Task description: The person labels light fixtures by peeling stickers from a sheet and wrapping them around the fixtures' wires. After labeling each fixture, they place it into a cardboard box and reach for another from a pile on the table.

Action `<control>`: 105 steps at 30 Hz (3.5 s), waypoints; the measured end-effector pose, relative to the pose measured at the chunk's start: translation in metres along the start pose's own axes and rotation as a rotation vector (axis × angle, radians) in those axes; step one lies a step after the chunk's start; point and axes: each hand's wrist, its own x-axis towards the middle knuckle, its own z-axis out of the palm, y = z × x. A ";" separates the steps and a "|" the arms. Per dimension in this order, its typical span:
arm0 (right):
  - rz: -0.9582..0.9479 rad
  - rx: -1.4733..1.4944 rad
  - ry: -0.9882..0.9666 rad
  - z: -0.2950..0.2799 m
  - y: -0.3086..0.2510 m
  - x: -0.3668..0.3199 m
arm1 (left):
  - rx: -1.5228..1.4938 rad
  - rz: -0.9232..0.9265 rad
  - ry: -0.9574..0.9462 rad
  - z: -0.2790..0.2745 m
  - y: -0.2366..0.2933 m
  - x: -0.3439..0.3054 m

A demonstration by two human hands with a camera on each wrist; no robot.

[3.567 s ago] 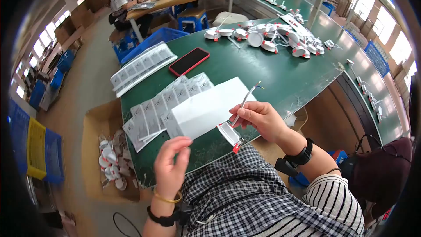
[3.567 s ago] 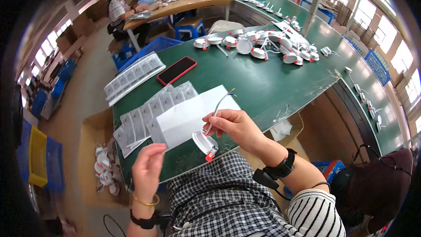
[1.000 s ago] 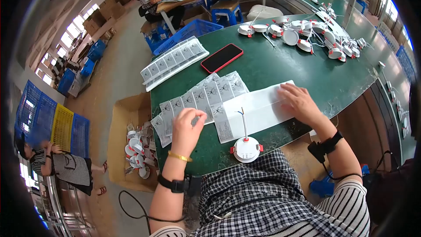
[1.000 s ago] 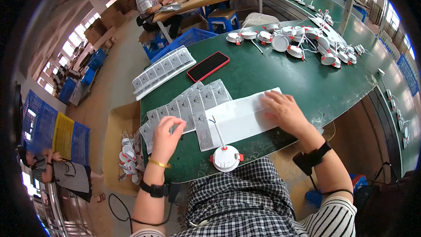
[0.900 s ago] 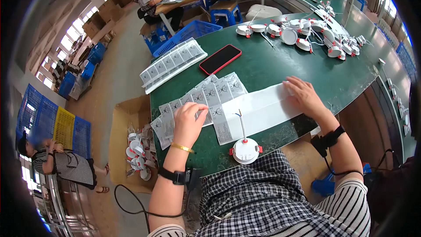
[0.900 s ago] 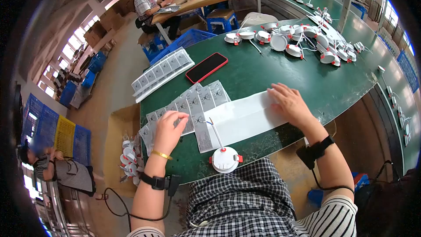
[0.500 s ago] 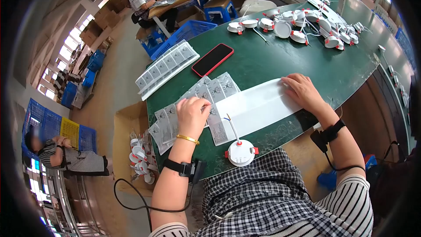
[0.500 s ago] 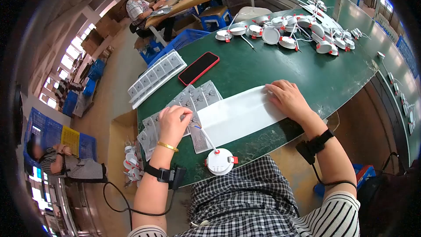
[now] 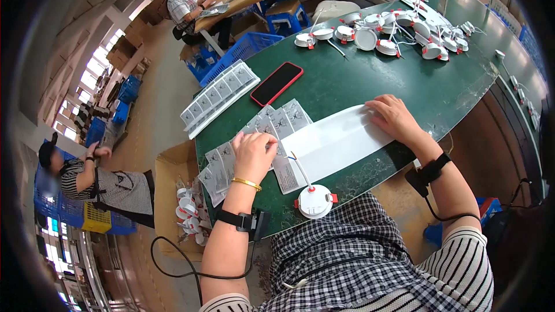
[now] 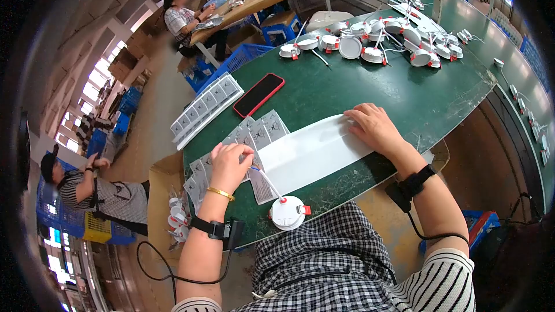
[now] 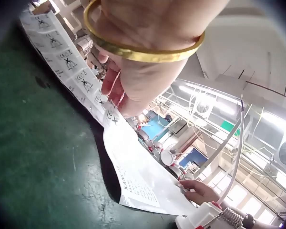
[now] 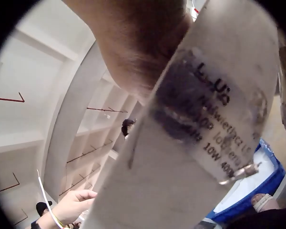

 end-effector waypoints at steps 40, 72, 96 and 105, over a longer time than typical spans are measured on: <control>1.516 -0.089 0.777 0.052 0.161 -0.430 | -1.648 -0.426 0.612 -0.159 0.020 -0.096; 0.295 1.453 -0.136 -0.029 -0.202 -0.051 | -1.888 -0.462 0.228 -0.085 0.093 -0.111; 0.228 1.069 -0.262 -0.019 -0.193 -0.036 | -1.334 -0.422 -0.290 -0.088 0.082 -0.104; 0.281 1.164 -0.283 -0.018 -0.176 -0.041 | -1.371 -0.544 -0.285 -0.071 0.089 -0.104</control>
